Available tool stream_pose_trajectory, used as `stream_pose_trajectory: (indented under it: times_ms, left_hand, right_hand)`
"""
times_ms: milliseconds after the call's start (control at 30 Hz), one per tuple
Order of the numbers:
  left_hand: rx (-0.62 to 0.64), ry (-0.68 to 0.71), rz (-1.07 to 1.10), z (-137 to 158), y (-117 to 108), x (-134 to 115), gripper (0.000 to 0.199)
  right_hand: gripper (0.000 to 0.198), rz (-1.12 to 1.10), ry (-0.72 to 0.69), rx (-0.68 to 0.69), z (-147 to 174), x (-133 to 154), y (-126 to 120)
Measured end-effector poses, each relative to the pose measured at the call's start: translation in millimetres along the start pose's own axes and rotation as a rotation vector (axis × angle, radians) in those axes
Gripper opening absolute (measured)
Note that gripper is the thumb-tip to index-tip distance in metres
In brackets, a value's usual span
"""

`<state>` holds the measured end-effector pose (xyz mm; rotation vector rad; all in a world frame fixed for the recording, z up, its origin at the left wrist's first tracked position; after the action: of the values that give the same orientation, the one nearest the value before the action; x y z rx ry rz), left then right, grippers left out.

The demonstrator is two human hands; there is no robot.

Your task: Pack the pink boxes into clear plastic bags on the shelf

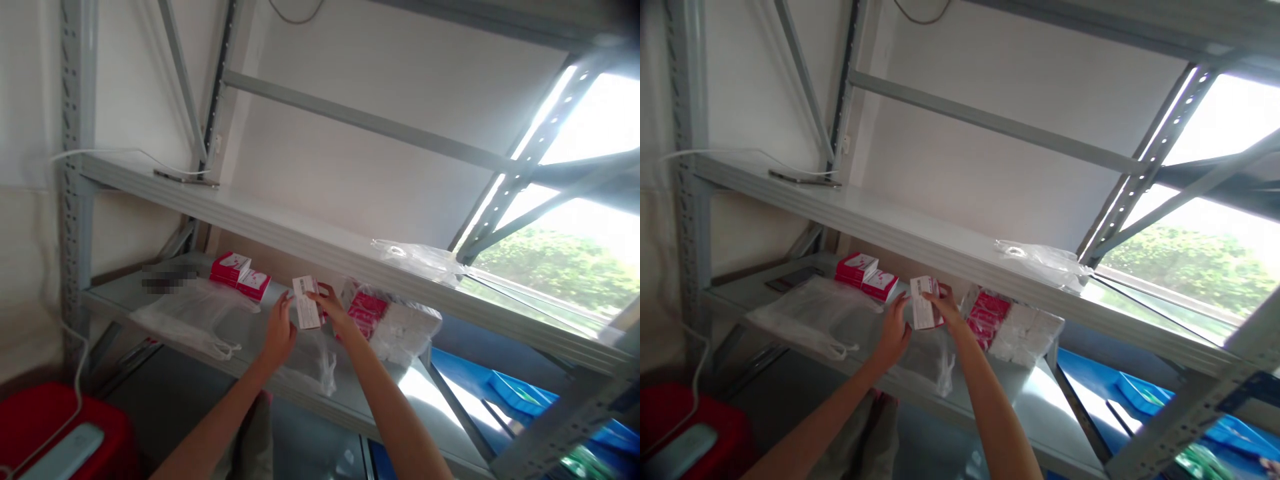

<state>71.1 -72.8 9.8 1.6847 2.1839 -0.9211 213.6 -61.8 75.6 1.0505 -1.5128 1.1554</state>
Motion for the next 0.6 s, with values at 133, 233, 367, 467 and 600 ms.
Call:
stream_pose_trajectory:
  times_ms: [133, 233, 367, 467, 600]
  left_hand:
    - [0.190, -0.020, 0.104, -12, 2, -23, 0.090]
    - [0.205, -0.059, 0.141, -32, -11, -7, 0.078]
    - [0.074, -0.124, 0.127, -70, -46, 42, 0.056]
    - [-0.025, -0.194, 0.134, -94, -67, 80, 0.053]
    - [0.069, -0.147, -0.008, -124, -72, 111, 0.046]
  right_hand:
    - [0.059, -0.077, 0.203, -0.127, -13, 0, 18]
    - [0.051, -0.095, 0.203, -0.107, -28, 1, 34]
    - [0.057, -0.116, 0.102, -0.012, -54, 1, 51]
    - [0.059, -0.056, -0.196, 0.019, -78, 1, 66]
    - [0.069, 0.079, -0.452, -0.059, -112, -17, 88]
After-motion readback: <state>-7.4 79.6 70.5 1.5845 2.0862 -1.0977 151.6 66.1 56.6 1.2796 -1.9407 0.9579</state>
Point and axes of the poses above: each hand's wrist, its own z-axis away from the middle knuckle, its own y-axis out of the palm, x = y × z, the point moved 6 cm from there along -z, towards the middle knuckle, and after that the axes turned 6 degrees about x, right-handed, at the moved point
